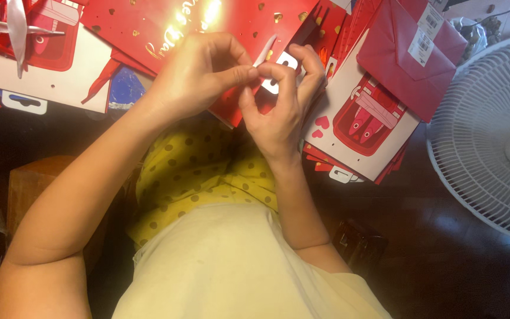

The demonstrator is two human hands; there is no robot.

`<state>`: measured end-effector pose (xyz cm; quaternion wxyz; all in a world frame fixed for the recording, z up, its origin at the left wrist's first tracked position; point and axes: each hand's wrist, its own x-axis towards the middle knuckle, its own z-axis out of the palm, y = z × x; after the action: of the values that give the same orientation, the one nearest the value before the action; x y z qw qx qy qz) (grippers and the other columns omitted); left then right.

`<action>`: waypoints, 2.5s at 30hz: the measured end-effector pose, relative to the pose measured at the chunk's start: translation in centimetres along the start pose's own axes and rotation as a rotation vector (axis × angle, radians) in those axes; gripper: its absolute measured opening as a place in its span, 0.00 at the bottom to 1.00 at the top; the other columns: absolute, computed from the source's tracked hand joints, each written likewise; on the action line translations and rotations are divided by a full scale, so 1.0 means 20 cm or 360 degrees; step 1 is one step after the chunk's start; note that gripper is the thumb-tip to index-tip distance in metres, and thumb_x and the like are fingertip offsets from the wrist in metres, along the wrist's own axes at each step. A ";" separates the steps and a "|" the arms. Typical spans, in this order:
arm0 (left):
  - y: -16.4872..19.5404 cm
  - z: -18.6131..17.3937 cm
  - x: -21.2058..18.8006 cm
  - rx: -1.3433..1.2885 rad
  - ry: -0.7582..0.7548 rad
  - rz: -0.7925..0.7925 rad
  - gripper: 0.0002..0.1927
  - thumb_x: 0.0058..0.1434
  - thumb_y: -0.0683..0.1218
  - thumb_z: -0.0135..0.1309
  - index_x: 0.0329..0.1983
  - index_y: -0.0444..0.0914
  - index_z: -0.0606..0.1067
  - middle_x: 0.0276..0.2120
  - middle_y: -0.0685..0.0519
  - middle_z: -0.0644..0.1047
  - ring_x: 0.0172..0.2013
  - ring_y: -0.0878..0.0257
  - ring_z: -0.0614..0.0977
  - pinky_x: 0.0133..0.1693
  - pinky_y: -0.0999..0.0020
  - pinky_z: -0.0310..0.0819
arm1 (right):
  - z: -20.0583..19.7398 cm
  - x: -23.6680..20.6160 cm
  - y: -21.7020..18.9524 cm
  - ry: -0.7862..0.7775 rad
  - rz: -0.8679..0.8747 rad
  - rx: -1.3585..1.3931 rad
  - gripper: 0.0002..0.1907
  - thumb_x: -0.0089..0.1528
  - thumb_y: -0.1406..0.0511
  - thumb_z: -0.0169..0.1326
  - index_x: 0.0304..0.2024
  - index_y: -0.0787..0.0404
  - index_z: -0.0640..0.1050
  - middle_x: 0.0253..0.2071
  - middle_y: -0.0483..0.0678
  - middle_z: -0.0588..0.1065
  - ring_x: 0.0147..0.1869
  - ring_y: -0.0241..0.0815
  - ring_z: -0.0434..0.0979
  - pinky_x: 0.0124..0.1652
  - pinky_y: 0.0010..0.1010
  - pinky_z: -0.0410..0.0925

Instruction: The person sits with a stack of red gift bags on their lap and ties white and orange ribbons through the bag handles. They repeatedly pick up a bag, thread the ribbon, tie a knot, and place the finished bag aside.

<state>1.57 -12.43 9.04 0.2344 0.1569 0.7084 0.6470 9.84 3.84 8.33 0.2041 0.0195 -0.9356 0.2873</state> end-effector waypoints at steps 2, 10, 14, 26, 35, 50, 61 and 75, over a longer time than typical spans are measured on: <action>0.01 0.00 0.00 -0.0035 -0.0020 0.0022 0.09 0.68 0.44 0.59 0.40 0.33 0.76 0.33 0.53 0.84 0.35 0.68 0.85 0.37 0.71 0.81 | 0.02 0.01 0.00 0.0010 -0.0044 -0.0059 0.18 0.59 0.67 0.69 0.47 0.59 0.75 0.66 0.52 0.60 0.74 0.56 0.57 0.70 0.49 0.56; 0.06 -0.07 0.00 -0.0454 -0.0197 -0.0035 0.11 0.73 0.44 0.56 0.48 0.30 0.72 0.38 0.54 0.80 0.38 0.67 0.81 0.41 0.71 0.78 | 0.08 -0.01 0.04 -0.0014 0.0036 -0.0017 0.19 0.60 0.63 0.71 0.49 0.57 0.77 0.68 0.52 0.60 0.75 0.55 0.57 0.70 0.46 0.56; 0.07 -0.07 -0.02 -0.0164 -0.0098 0.0136 0.11 0.71 0.43 0.56 0.52 0.33 0.74 0.40 0.54 0.80 0.41 0.67 0.82 0.43 0.70 0.79 | 0.08 -0.01 0.08 -0.0061 0.0026 -0.0041 0.21 0.59 0.63 0.71 0.50 0.56 0.76 0.69 0.52 0.60 0.77 0.55 0.58 0.72 0.48 0.55; 0.03 0.01 0.03 0.0952 0.0394 0.0528 0.12 0.61 0.42 0.65 0.46 0.36 0.79 0.33 0.46 0.78 0.32 0.49 0.82 0.33 0.55 0.73 | 0.07 -0.02 0.10 -0.0156 0.0063 0.0061 0.26 0.57 0.66 0.69 0.56 0.55 0.76 0.73 0.53 0.56 0.78 0.54 0.55 0.71 0.45 0.56; 0.09 -0.07 -0.09 0.1222 0.0114 0.0812 0.20 0.48 0.43 0.70 0.45 0.38 0.82 0.45 0.47 0.75 0.48 0.47 0.76 0.46 0.54 0.71 | 0.06 -0.02 0.09 -0.0181 0.0083 0.0065 0.29 0.56 0.60 0.74 0.57 0.52 0.76 0.73 0.52 0.57 0.77 0.53 0.56 0.70 0.44 0.55; -0.08 -0.02 0.02 -0.0244 0.0099 0.0110 0.05 0.69 0.42 0.59 0.45 0.35 0.80 0.40 0.54 0.84 0.43 0.70 0.83 0.49 0.73 0.77 | 0.03 -0.09 0.09 0.0226 0.0283 0.0892 0.13 0.70 0.68 0.57 0.55 0.60 0.71 0.55 0.48 0.71 0.61 0.44 0.68 0.63 0.36 0.62; -0.21 -0.01 0.03 -0.0797 -0.0018 0.0105 0.08 0.79 0.46 0.49 0.50 0.36 0.70 0.47 0.49 0.82 0.50 0.64 0.83 0.59 0.66 0.77 | -0.03 0.03 0.10 -0.0393 0.0518 0.1103 0.16 0.68 0.76 0.54 0.58 0.65 0.69 0.54 0.49 0.76 0.61 0.39 0.79 0.64 0.31 0.70; -0.10 0.05 0.00 -0.0468 -0.0024 0.0242 0.13 0.69 0.42 0.63 0.52 0.35 0.74 0.45 0.54 0.74 0.46 0.70 0.77 0.50 0.71 0.74 | 0.01 -0.01 0.12 -0.0251 0.0539 0.1271 0.13 0.70 0.75 0.54 0.56 0.66 0.72 0.52 0.46 0.77 0.58 0.34 0.78 0.57 0.26 0.70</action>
<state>2.35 -11.89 6.95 0.2106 0.1790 0.5903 0.7584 9.52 5.71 6.75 0.0585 -0.0350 -0.7540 0.6533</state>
